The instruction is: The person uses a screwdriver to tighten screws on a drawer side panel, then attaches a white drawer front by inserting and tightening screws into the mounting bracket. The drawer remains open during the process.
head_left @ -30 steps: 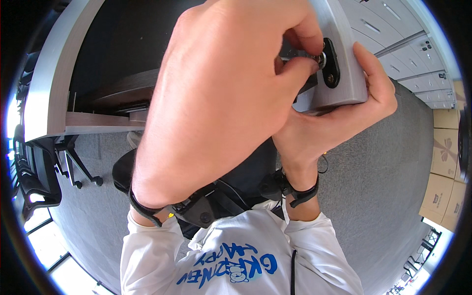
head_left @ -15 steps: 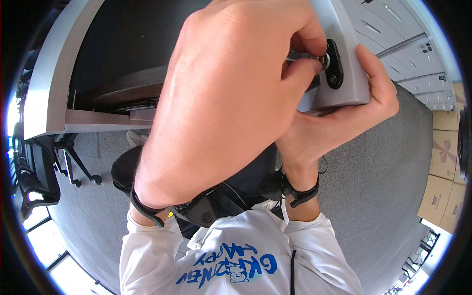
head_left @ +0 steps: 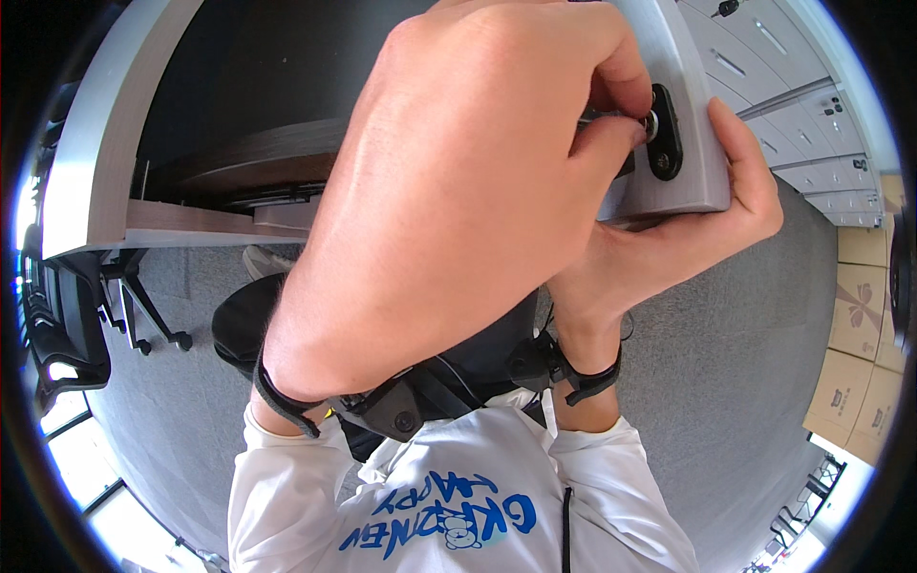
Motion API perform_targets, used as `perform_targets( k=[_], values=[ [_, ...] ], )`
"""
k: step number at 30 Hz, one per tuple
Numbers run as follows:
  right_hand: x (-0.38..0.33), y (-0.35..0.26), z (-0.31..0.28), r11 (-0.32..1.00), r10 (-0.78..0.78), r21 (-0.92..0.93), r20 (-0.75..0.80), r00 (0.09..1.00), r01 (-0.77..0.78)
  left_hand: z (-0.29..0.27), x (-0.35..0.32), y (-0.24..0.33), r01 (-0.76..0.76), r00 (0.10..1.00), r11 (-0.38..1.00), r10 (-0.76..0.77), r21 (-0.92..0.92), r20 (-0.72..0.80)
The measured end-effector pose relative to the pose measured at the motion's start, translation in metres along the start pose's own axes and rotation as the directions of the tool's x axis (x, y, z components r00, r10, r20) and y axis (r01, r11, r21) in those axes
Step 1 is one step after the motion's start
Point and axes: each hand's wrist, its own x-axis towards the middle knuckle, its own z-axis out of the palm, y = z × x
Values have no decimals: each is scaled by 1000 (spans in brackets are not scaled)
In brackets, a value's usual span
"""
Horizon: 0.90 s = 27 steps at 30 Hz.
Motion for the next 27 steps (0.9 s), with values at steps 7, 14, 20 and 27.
perform_targets(
  k=[7,14,20,27],
  values=[
    [0,1,-1,1000,-15,21,-1,1000,15,0,1,0,-8,1000,1000,8,28,-12],
    [-2,-4,4,999,32,29,-33,999,-31,-7,2,15,69,996,981,-76,183,35],
    [0,-2,1,999,-28,-29,-21,999,27,-4,6,3,34,999,996,-35,81,18],
    [0,4,0,995,-82,-52,-13,997,81,-4,-5,0,0,1000,999,1,53,-9]
  ],
)
